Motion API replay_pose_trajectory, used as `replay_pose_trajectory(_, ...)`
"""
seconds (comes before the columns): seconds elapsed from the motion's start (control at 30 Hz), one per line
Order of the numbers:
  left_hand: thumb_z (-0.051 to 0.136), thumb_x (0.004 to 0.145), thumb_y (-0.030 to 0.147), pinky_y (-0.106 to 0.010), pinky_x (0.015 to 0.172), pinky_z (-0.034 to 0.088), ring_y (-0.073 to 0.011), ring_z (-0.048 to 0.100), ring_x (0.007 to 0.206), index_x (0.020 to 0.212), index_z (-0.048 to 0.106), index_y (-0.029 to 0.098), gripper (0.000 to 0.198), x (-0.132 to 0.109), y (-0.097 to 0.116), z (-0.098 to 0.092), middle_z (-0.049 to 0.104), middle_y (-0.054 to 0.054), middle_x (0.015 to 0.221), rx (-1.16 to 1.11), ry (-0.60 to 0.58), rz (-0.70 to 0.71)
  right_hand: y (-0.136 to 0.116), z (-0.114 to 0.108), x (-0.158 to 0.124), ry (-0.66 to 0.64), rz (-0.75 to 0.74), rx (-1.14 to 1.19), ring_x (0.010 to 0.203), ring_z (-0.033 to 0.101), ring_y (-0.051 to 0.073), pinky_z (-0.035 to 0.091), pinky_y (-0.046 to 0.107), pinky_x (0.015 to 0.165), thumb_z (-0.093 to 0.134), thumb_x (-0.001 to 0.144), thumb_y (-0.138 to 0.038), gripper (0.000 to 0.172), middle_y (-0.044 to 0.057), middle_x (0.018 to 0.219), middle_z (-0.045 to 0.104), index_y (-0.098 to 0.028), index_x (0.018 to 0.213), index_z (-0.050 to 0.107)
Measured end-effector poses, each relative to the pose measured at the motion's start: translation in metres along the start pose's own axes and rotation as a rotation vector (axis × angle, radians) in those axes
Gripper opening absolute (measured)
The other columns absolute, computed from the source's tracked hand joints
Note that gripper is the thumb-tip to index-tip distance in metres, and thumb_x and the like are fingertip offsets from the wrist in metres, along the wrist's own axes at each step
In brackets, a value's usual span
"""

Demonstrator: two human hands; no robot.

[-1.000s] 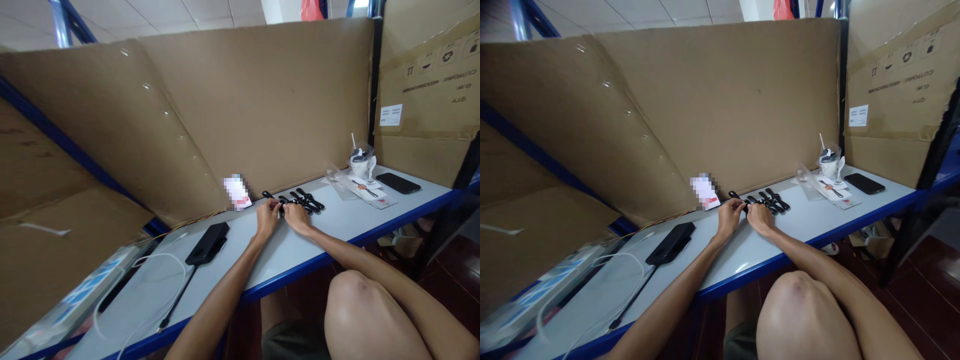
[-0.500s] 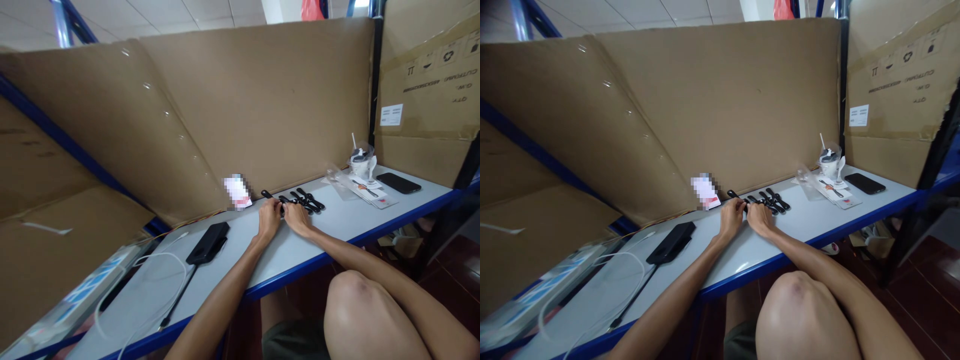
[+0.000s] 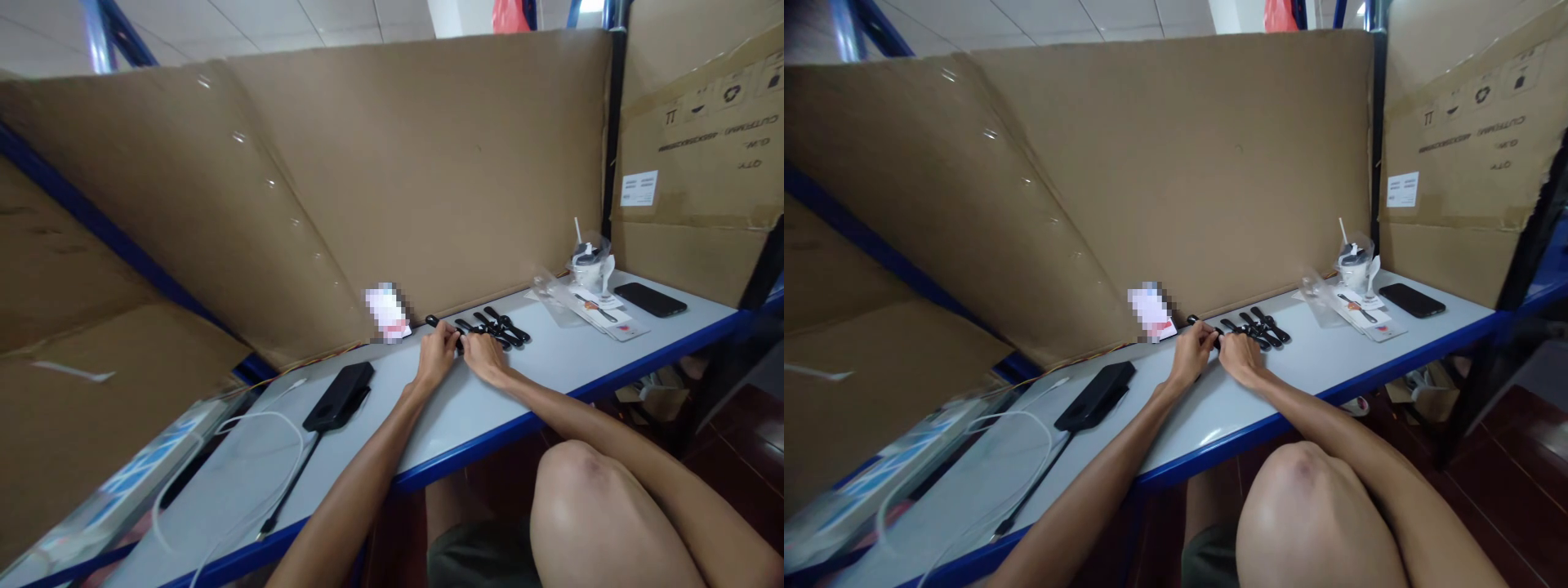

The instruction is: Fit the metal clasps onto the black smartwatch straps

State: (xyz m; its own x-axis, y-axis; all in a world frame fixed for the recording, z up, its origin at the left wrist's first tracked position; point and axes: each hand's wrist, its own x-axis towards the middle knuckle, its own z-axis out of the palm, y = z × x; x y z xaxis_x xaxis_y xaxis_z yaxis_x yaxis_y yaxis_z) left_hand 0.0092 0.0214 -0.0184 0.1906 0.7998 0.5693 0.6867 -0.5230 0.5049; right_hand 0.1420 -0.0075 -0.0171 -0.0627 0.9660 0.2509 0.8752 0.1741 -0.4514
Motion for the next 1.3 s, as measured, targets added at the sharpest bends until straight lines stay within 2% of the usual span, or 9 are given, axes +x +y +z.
replay_pose_trajectory(0.17, 0.050, 0.090, 0.028, -0.024, 0.061, 0.039, -0.0144, 0.057, 0.058, 0.087, 0.065, 0.020, 0.017, 0.002, 0.002, -0.006, 0.065, 0.001, 0.063, 0.107, -0.033, 0.017, 0.001, 0.001, 0.002, -0.010, 0.014, 0.016, 0.101, 0.069, 0.026, 0.049, 0.031, 0.084, 0.030, 0.102, -0.034, 0.046, 0.015, 0.104, 0.074, -0.017, 0.109, 0.072)
replay_pose_trajectory(0.4, 0.049, 0.091, 0.025, -0.026, 0.074, 0.044, -0.0173, 0.064, 0.077, 0.093, 0.071, 0.021, 0.022, 0.003, -0.003, -0.006, 0.073, -0.006, 0.088, 0.182, -0.021, 0.117, 0.001, 0.000, 0.003, -0.034, 0.056, 0.055, 0.103, 0.069, 0.025, 0.049, 0.030, 0.084, 0.032, 0.102, -0.035, 0.044, 0.014, 0.106, 0.074, -0.018, 0.112, 0.072)
replay_pose_trajectory(0.67, 0.049, 0.091, 0.027, -0.024, 0.060, 0.040, -0.0163, 0.061, 0.060, 0.093, 0.064, 0.018, 0.018, 0.001, 0.002, 0.001, 0.067, -0.002, 0.065, 0.053, -0.041, -0.067, 0.002, 0.001, 0.003, -0.027, 0.040, 0.056, 0.102, 0.069, 0.026, 0.049, 0.031, 0.083, 0.034, 0.101, -0.037, 0.044, 0.014, 0.105, 0.074, -0.018, 0.109, 0.073)
replay_pose_trajectory(0.73, 0.047, 0.093, 0.027, -0.025, 0.061, 0.038, -0.0174, 0.062, 0.062, 0.096, 0.062, 0.018, 0.018, 0.000, 0.003, 0.001, 0.068, -0.003, 0.068, 0.116, -0.045, -0.056, 0.002, 0.001, 0.002, -0.026, 0.041, 0.054, 0.101, 0.069, 0.026, 0.049, 0.031, 0.083, 0.033, 0.101, -0.037, 0.044, 0.014, 0.105, 0.074, -0.018, 0.109, 0.072)
replay_pose_trajectory(0.9, 0.041, 0.097, 0.031, -0.027, 0.062, 0.033, -0.0219, 0.064, 0.068, 0.103, 0.058, 0.021, 0.021, 0.001, 0.008, -0.004, 0.069, -0.010, 0.082, 0.456, -0.145, 0.034, 0.001, 0.000, 0.002, -0.041, 0.041, 0.059, 0.100, 0.069, 0.026, 0.049, 0.030, 0.082, 0.031, 0.102, -0.037, 0.045, 0.014, 0.105, 0.073, -0.019, 0.108, 0.072)
replay_pose_trajectory(1.03, 0.038, 0.099, 0.037, -0.028, 0.066, 0.035, -0.0231, 0.065, 0.074, 0.103, 0.057, 0.021, 0.024, 0.001, 0.013, -0.009, 0.069, -0.013, 0.091, 0.515, -0.164, 0.003, 0.001, -0.001, 0.002, -0.023, 0.047, 0.063, 0.102, 0.068, 0.025, 0.048, 0.030, 0.083, 0.029, 0.102, -0.037, 0.047, 0.013, 0.106, 0.073, -0.019, 0.107, 0.072)
replay_pose_trajectory(1.17, 0.042, 0.097, 0.035, -0.029, 0.068, 0.036, -0.0239, 0.065, 0.075, 0.100, 0.058, 0.021, 0.021, 0.000, 0.010, -0.009, 0.068, -0.011, 0.081, 0.511, -0.225, -0.012, 0.001, -0.001, 0.002, -0.015, 0.061, 0.061, 0.103, 0.068, 0.025, 0.048, 0.031, 0.084, 0.029, 0.102, -0.036, 0.047, 0.015, 0.105, 0.073, -0.018, 0.107, 0.072)
replay_pose_trajectory(1.3, 0.042, 0.096, 0.035, -0.029, 0.064, 0.036, -0.0237, 0.063, 0.068, 0.088, 0.061, 0.019, 0.026, 0.001, 0.003, -0.003, 0.066, -0.010, 0.070, 0.426, -0.188, -0.067, -0.001, -0.001, -0.001, -0.019, 0.046, 0.039, 0.102, 0.069, 0.026, 0.049, 0.032, 0.084, 0.031, 0.102, -0.035, 0.046, 0.015, 0.105, 0.073, -0.017, 0.107, 0.072)
